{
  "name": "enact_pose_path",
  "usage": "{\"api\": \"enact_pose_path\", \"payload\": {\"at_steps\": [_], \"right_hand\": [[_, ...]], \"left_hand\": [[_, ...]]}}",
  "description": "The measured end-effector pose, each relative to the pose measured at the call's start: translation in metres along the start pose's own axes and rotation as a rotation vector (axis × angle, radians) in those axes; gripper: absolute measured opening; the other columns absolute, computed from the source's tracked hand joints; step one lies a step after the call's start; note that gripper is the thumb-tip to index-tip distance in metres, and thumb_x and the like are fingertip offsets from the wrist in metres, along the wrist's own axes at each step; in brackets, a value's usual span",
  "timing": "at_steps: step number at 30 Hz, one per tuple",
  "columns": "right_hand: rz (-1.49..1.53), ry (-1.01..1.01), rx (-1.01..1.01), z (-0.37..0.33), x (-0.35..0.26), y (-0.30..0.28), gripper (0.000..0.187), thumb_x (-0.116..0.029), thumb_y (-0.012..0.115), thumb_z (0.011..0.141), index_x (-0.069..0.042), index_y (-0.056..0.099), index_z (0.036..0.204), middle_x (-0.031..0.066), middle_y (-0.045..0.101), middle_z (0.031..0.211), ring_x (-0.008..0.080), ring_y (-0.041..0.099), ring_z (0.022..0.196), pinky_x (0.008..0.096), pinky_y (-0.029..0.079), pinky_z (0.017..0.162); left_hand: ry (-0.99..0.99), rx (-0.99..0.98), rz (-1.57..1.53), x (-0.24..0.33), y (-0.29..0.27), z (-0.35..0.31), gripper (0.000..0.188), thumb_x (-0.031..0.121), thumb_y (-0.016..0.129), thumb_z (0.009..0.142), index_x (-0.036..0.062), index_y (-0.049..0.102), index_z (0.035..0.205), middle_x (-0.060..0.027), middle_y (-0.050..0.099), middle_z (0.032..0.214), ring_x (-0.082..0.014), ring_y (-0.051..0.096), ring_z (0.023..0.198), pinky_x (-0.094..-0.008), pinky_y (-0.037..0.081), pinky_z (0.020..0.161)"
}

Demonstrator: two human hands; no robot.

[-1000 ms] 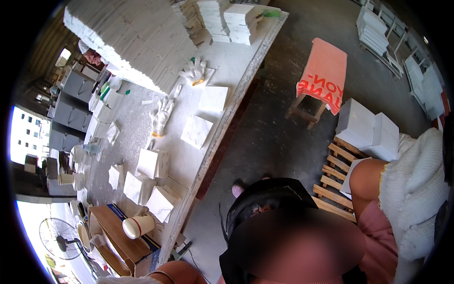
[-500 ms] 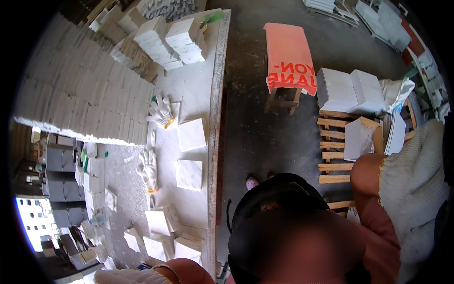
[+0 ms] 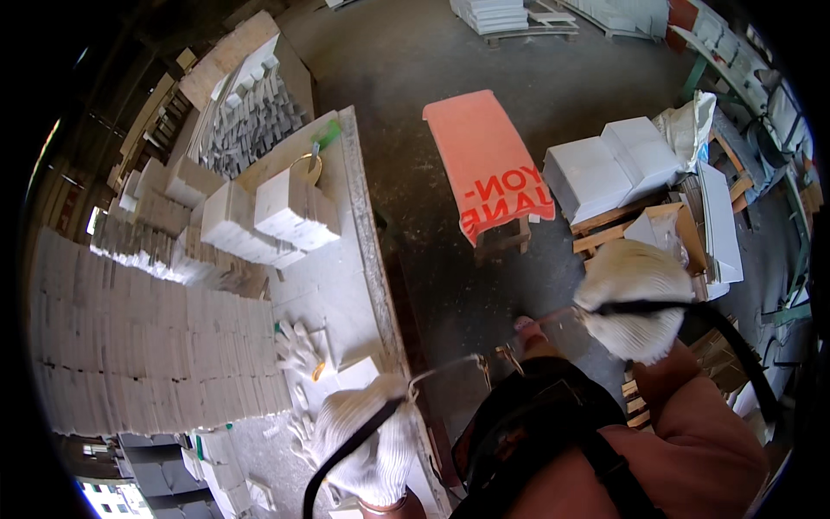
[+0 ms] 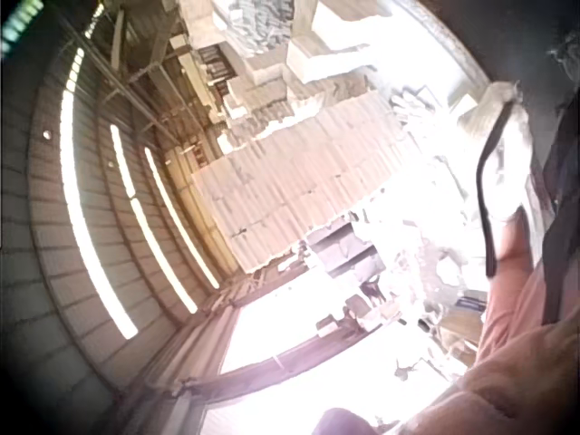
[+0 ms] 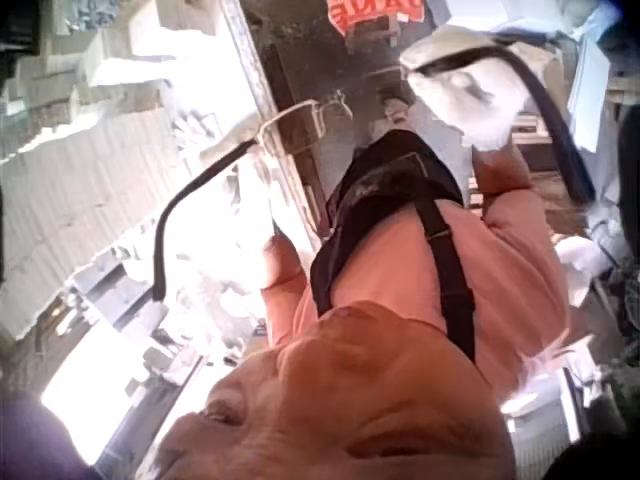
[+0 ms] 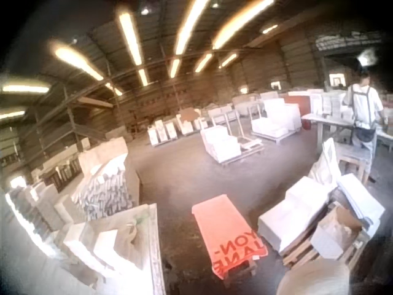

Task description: The person picks up white rectangular blocks from a table and stacks them onto a nearby rack. The person handles the blocks one at a time, placing them in neat rows. The workspace is a workshop with stacks of materials and tools visible.

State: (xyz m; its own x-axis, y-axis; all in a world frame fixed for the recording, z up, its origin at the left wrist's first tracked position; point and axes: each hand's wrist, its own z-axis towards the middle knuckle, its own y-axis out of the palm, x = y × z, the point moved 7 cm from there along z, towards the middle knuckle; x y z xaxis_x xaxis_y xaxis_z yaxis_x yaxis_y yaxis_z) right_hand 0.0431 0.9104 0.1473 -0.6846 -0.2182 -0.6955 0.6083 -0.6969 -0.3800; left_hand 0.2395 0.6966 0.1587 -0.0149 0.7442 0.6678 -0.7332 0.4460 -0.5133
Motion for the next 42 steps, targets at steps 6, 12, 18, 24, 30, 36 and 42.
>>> {"api": "enact_pose_path", "payload": {"at_steps": [6, 12, 18, 24, 30, 36, 42], "right_hand": [[0.112, 0.535, 0.138, 0.017, 0.214, 0.004, 0.018, -0.01, 0.075, 0.089, 0.002, 0.072, 0.103, 0.0085, 0.073, 0.088, 0.011, 0.067, 0.072, 0.0238, 0.051, 0.063], [0.069, 0.946, 0.017, 0.012, 0.408, 0.0, 0.022, -0.021, 0.071, 0.09, 0.0, 0.074, 0.098, 0.0055, 0.07, 0.076, 0.0099, 0.063, 0.064, 0.0252, 0.049, 0.056], [-0.043, 1.111, 0.067, 0.001, 0.549, 0.005, 0.025, -0.027, 0.069, 0.083, -0.003, 0.073, 0.082, 0.0093, 0.07, 0.068, 0.0164, 0.065, 0.057, 0.0302, 0.051, 0.053], [0.138, 1.302, 0.026, -0.019, 0.637, 0.028, 0.021, -0.023, 0.067, 0.08, -0.003, 0.072, 0.077, 0.011, 0.066, 0.063, 0.0207, 0.062, 0.052, 0.0346, 0.047, 0.047], [0.213, 1.212, 0.012, -0.03, 0.69, 0.039, 0.016, -0.015, 0.071, 0.079, -0.008, 0.063, 0.067, 0.0051, 0.054, 0.055, 0.0162, 0.052, 0.045, 0.0344, 0.038, 0.041], [0.364, 1.126, -0.032, -0.061, 0.752, -0.015, 0.024, -0.031, 0.07, 0.095, -0.011, 0.062, 0.083, -0.0037, 0.046, 0.057, 0.0064, 0.036, 0.041, 0.0256, 0.025, 0.036], [0.062, 1.123, -0.152, -0.063, 0.615, 0.018, 0.028, -0.04, 0.069, 0.095, -0.011, 0.067, 0.098, -0.006, 0.044, 0.062, 0.0035, 0.036, 0.046, 0.0209, 0.026, 0.04]], "left_hand": [[-0.461, -0.083, -0.033, -0.083, 0.09, 0.016, 0.04, 0.011, 0.075, 0.085, 0.001, 0.068, 0.123, -0.0109, 0.066, 0.079, -0.0225, 0.063, 0.071, -0.0355, 0.053, 0.073], [-0.909, -0.02, -0.048, -0.105, 0.092, -0.028, 0.044, 0.011, 0.067, 0.091, -0.009, 0.061, 0.13, -0.0051, 0.066, 0.083, -0.0102, 0.059, 0.073, -0.0247, 0.05, 0.071], [-1.074, 0.267, -0.101, -0.084, 0.104, -0.081, 0.028, 0.025, 0.055, 0.103, -0.0004, 0.063, 0.112, -0.0028, 0.057, 0.082, -0.0123, 0.052, 0.072, -0.032, 0.043, 0.068], [-1.361, 0.244, 0.078, -0.06, 0.089, -0.14, 0.049, 0.028, 0.061, 0.1, -0.0036, 0.057, 0.137, -0.0152, 0.068, 0.107, -0.0204, 0.062, 0.094, -0.0332, 0.05, 0.085], [-1.506, 0.553, 0.222, -0.027, 0.054, -0.22, 0.042, 0.019, 0.067, 0.092, -0.0042, 0.066, 0.127, -0.0076, 0.069, 0.091, -0.0108, 0.063, 0.075, -0.0262, 0.054, 0.067], [-1.45, 1.142, 0.175, 0.026, -0.009, -0.323, 0.039, 0.024, 0.066, 0.096, -0.0004, 0.068, 0.126, -0.007, 0.071, 0.096, -0.0121, 0.066, 0.077, -0.0261, 0.054, 0.067], [-1.314, 1.765, 0.367, 0.104, -0.039, -0.514, 0.037, 0.024, 0.066, 0.094, 0.0008, 0.069, 0.123, -0.0079, 0.073, 0.094, -0.0122, 0.063, 0.062, -0.0249, 0.046, 0.057]]}}
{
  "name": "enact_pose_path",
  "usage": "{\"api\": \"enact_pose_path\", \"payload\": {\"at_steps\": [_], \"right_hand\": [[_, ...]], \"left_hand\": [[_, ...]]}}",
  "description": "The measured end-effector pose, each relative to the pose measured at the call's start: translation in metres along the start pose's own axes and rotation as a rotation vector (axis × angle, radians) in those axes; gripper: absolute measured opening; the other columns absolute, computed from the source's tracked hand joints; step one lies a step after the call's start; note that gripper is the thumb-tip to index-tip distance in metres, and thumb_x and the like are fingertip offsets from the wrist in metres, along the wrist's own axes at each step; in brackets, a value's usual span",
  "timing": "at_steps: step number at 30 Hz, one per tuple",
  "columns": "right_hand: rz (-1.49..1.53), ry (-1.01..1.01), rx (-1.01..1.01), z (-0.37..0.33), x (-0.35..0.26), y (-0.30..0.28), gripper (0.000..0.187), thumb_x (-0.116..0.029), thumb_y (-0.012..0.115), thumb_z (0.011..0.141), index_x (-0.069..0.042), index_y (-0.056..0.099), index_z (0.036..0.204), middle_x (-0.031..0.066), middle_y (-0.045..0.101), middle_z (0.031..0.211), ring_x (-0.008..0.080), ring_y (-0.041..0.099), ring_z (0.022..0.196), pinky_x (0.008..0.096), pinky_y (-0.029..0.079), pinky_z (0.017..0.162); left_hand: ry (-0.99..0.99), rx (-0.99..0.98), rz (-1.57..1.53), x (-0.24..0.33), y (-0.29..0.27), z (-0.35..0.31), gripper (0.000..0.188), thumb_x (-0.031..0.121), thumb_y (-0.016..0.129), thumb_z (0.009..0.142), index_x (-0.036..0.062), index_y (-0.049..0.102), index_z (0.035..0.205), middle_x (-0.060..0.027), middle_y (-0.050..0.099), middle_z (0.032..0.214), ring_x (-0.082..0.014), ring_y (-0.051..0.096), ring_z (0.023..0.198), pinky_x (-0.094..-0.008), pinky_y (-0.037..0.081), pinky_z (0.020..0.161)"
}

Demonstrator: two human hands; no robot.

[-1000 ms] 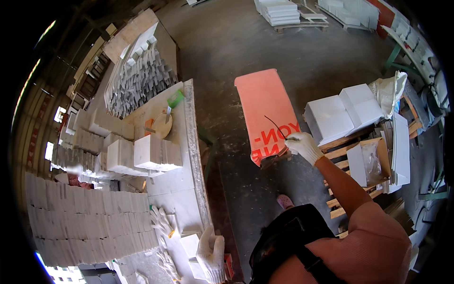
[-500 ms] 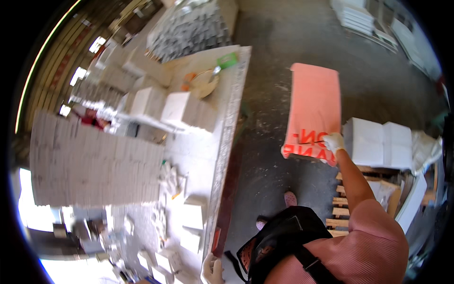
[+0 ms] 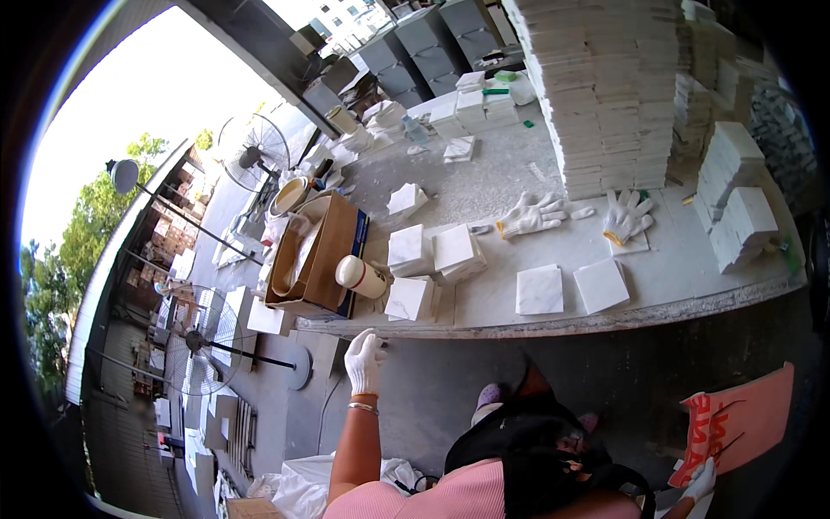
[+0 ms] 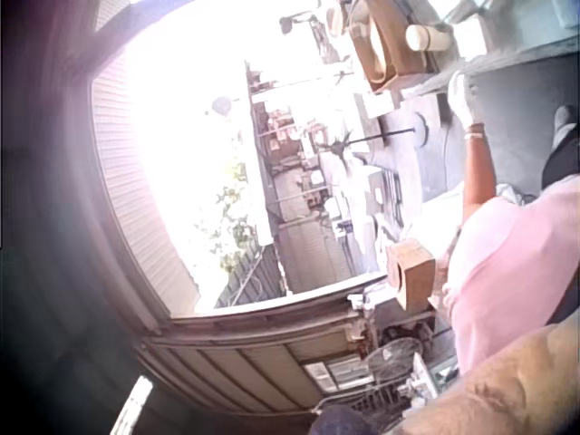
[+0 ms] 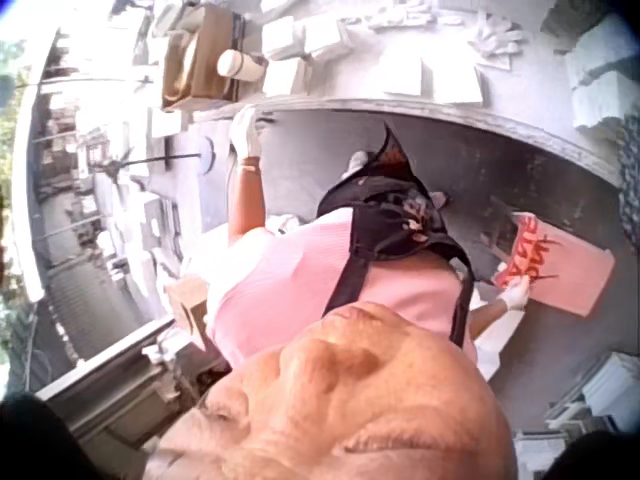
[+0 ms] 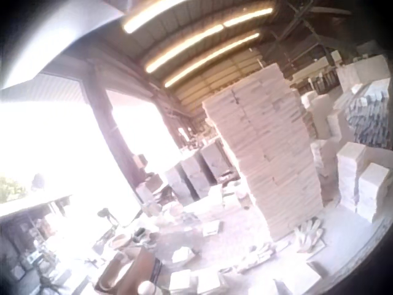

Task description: The person picks up white rectangular blocks from a table and stacks them onto a nearby rack. The person handles the blocks one at a time, placing them in neat rows. The workspace is a workshop with stacks of materials and tools visible.

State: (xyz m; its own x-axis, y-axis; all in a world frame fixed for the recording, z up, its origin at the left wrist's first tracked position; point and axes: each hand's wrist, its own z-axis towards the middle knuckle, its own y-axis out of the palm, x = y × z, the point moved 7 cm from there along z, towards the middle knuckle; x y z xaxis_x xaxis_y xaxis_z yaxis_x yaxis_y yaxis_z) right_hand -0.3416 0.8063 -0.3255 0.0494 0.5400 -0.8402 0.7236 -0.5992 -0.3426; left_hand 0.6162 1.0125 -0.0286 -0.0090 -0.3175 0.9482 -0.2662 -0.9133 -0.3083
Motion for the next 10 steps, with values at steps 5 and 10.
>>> {"api": "enact_pose_path", "payload": {"at_steps": [5, 10], "right_hand": [[-0.088, -0.022, -0.232, -0.114, -0.041, 0.107, 0.027, -0.032, 0.065, 0.098, -0.01, 0.068, 0.112, -0.0052, 0.05, 0.067, 0.0043, 0.04, 0.046, 0.0197, 0.028, 0.039], [-0.277, -0.196, -0.448, -0.213, -0.078, 0.231, 0.027, -0.032, 0.066, 0.098, -0.014, 0.069, 0.118, -0.0044, 0.054, 0.069, 0.0073, 0.044, 0.047, 0.0216, 0.032, 0.04]], "left_hand": [[0.04, 0.053, -0.019, -0.06, -0.052, 0.113, 0.042, 0.022, 0.066, 0.092, -0.0012, 0.065, 0.128, -0.0106, 0.072, 0.109, -0.0158, 0.067, 0.078, -0.0276, 0.051, 0.065], [0.121, -0.074, -0.074, -0.115, -0.056, 0.241, 0.055, 0.021, 0.069, 0.089, -0.0007, 0.058, 0.139, -0.0178, 0.065, 0.13, -0.0235, 0.062, 0.119, -0.0295, 0.047, 0.1]]}}
